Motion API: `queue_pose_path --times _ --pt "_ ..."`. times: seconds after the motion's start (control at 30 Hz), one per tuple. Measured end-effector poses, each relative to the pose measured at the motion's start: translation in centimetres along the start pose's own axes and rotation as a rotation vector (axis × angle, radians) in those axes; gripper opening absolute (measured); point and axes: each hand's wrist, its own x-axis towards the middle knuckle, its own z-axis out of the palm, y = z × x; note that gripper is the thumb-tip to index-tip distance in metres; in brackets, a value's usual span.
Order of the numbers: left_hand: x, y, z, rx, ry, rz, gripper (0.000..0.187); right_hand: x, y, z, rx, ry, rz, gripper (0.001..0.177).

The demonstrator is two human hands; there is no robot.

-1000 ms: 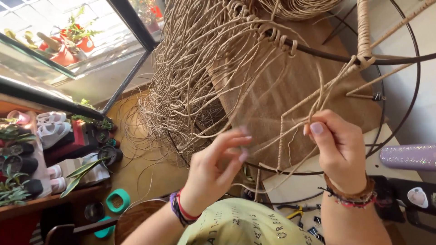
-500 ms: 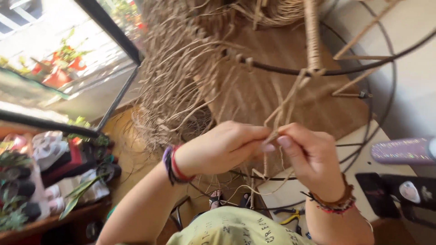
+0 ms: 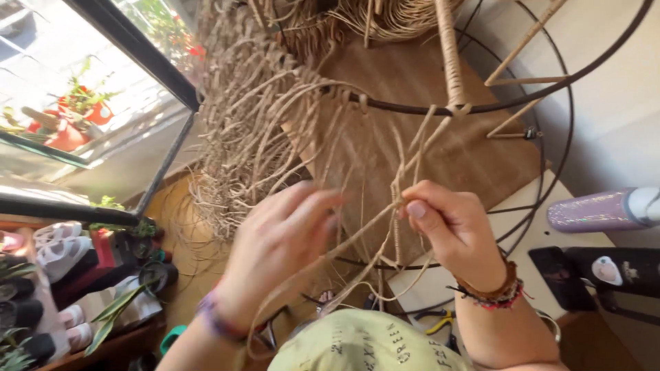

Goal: Weaving thin strips of material onto a metal furniture frame to create a textured surface.

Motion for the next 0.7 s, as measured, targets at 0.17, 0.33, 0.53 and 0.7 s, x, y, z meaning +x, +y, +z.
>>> queue_pose_path --times 0.17,0.33,0.53,0.7 --pt "3.9 1.7 2.3 -0.467 -0.308 -0.15 0.025 -0.5 -1.1 0.3 -0.185 0.049 -0.024 0.027" --pt "3.4 1.8 2.0 -0.738 -0.548 -0.417 0.034 -0.7 -1.6 1.1 -0.353 0.085 -0.081 0.025" --pt "-1.0 -2.3 0.2 -0.398 -0.418 -0.492 0.025 0.4 -0.2 1.2 -0.17 0.13 -0.064 0.028" --pt "-10.9 -9.0 2.5 0.452 -0.62 -0.582 0.023 1.1 0.1 1.8 0.0 0.12 -0.065 0.028"
